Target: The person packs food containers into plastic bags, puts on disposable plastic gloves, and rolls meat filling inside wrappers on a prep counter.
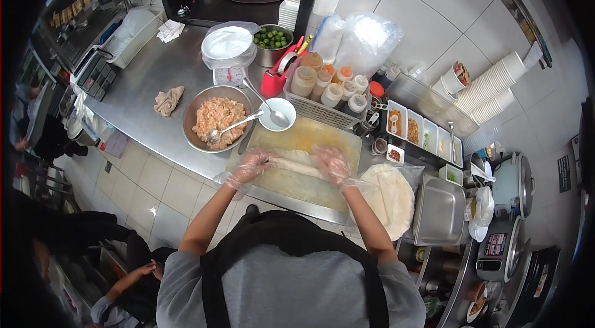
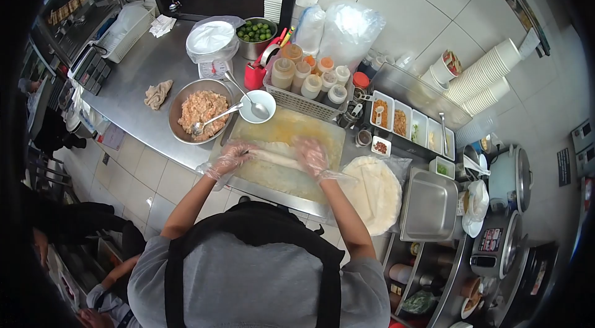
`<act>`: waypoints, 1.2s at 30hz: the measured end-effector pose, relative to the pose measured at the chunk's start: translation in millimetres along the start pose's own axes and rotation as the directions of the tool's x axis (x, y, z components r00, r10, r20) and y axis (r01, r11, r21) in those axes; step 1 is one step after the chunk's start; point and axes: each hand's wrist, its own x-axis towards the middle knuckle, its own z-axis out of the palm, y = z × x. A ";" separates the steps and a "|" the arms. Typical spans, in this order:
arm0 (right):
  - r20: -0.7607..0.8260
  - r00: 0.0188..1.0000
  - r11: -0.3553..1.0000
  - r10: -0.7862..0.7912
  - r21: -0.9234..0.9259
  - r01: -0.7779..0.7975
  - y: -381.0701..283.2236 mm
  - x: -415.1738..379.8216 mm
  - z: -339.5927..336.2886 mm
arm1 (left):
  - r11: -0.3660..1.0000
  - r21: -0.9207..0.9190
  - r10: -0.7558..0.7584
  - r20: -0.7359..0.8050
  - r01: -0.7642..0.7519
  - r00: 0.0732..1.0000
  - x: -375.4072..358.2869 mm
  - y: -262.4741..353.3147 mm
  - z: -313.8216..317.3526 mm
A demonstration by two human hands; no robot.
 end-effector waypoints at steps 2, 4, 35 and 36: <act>-0.092 0.991 0.995 -0.095 0.033 0.098 -19.7 34.9 -9.7 | 1.000 -0.021 -0.014 0.004 0.014 1.000 -0.4 -2.9 1.6; -0.260 0.934 0.967 -0.243 0.016 0.256 -42.9 71.0 -10.3 | 0.993 -0.072 -0.088 0.059 0.092 0.994 1.3 3.5 -3.2; 0.579 0.613 0.823 -0.537 0.200 0.531 -7.3 57.6 -5.3 | 0.950 -0.267 -0.155 0.053 0.164 0.986 0.2 -12.6 2.1; 0.608 0.594 0.825 -0.526 0.195 0.530 -8.6 58.5 -7.4 | 0.946 -0.293 -0.131 0.035 0.135 0.991 -0.4 -13.0 2.4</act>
